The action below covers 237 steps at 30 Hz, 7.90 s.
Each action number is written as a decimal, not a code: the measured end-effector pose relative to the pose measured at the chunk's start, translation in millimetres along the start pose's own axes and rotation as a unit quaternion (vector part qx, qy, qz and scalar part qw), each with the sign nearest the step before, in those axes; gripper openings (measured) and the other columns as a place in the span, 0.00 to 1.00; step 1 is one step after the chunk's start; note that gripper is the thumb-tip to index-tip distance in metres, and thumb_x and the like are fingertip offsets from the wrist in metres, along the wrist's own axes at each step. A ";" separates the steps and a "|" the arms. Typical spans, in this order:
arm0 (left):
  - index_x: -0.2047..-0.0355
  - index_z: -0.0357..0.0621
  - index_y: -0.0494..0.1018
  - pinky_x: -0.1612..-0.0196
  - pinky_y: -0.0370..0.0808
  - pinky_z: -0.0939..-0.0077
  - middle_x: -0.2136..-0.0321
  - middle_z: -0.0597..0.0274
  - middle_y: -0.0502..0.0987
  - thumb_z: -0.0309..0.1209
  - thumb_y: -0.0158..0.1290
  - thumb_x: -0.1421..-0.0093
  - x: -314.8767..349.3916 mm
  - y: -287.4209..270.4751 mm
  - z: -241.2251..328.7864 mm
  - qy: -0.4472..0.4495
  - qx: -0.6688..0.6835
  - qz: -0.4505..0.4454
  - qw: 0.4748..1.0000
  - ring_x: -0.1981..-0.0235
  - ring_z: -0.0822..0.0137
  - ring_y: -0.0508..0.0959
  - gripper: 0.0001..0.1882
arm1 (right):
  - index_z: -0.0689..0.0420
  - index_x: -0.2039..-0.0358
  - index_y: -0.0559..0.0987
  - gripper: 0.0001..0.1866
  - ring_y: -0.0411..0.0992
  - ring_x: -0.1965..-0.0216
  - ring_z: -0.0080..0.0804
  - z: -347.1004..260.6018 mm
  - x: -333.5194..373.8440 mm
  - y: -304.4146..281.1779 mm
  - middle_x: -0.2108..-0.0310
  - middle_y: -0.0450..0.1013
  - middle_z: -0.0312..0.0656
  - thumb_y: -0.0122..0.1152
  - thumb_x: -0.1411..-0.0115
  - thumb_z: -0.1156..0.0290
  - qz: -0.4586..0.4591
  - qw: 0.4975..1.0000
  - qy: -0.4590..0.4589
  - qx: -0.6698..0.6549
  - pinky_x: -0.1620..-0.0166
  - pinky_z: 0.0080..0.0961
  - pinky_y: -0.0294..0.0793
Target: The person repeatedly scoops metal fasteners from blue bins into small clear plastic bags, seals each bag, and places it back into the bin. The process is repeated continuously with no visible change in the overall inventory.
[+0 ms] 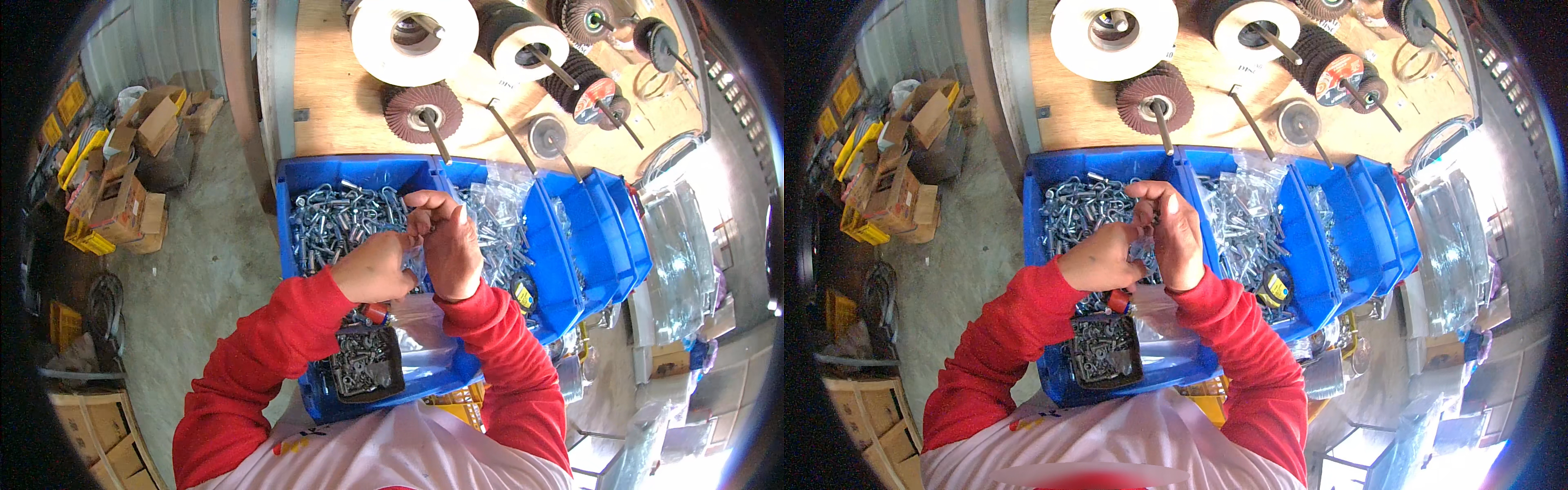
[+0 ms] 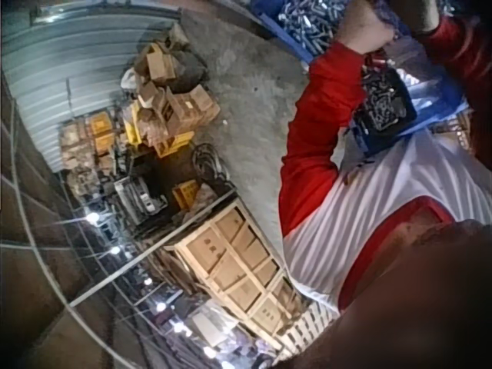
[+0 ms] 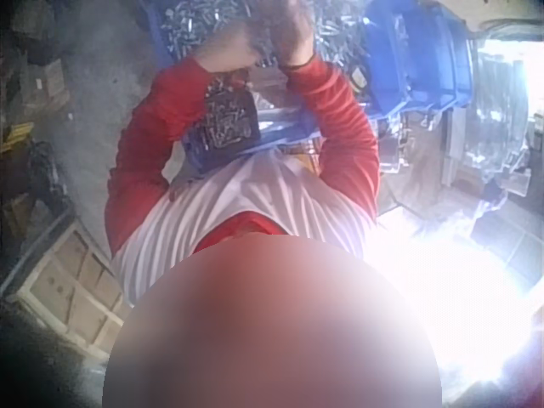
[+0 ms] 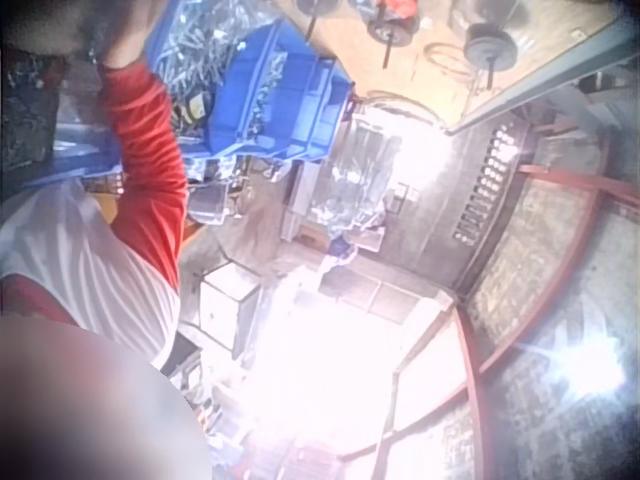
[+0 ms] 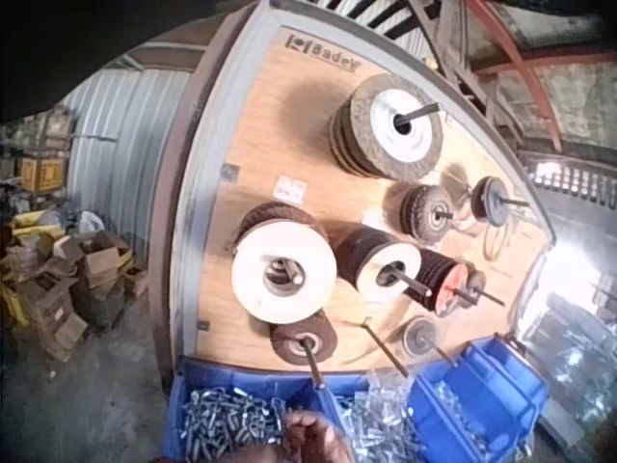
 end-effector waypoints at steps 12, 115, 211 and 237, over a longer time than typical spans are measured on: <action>0.44 0.27 0.72 0.70 0.81 0.64 0.70 0.42 0.83 0.20 0.53 0.50 -0.2 -0.3 0.6 0.044 0.018 -0.006 0.999 0.76 0.58 0.85 0.29 | 0.68 0.54 0.78 0.26 0.73 0.51 0.31 -19.9 8.1 -4.4 0.56 0.77 0.43 0.47 0.26 0.53 -0.009 0.993 -0.059 0.098 0.45 0.27 0.69; 0.58 0.35 0.77 0.74 0.76 0.79 0.67 0.59 0.83 0.39 0.56 0.31 -164.3 18.7 49.7 0.071 0.073 0.180 0.978 0.75 0.73 0.82 0.16 | 0.67 0.50 0.79 0.16 0.75 0.56 0.29 -159.2 189.3 -151.6 0.57 0.78 0.44 0.52 0.28 0.67 0.380 0.858 -0.138 0.317 0.49 0.26 0.71; 0.61 0.38 0.69 0.68 0.77 0.54 0.72 0.46 0.79 0.27 0.53 0.33 16.5 89.5 27.3 0.224 -0.142 -0.177 0.948 0.68 0.42 0.82 0.06 | 0.59 0.52 0.83 0.17 0.73 0.78 0.23 -26.1 213.6 -40.4 0.73 0.79 0.41 0.72 0.42 0.73 0.247 0.891 0.178 0.337 0.71 0.25 0.74; 0.63 0.34 0.71 0.61 0.75 0.56 0.71 0.47 0.79 0.36 0.45 0.26 3.3 69.0 14.2 0.109 -0.071 -0.183 0.975 0.65 0.45 0.81 0.15 | 0.61 0.48 0.77 0.31 0.78 0.68 0.41 -12.7 225.5 -29.7 0.58 0.78 0.48 0.80 0.51 0.66 0.282 0.850 0.089 0.437 0.64 0.33 0.79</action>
Point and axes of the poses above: each hand's wrist, its own x-axis away from the middle knuckle, its own y-axis out of the palm, z = x × y, the point moved 6 cm from there along -x, towards the middle knuckle
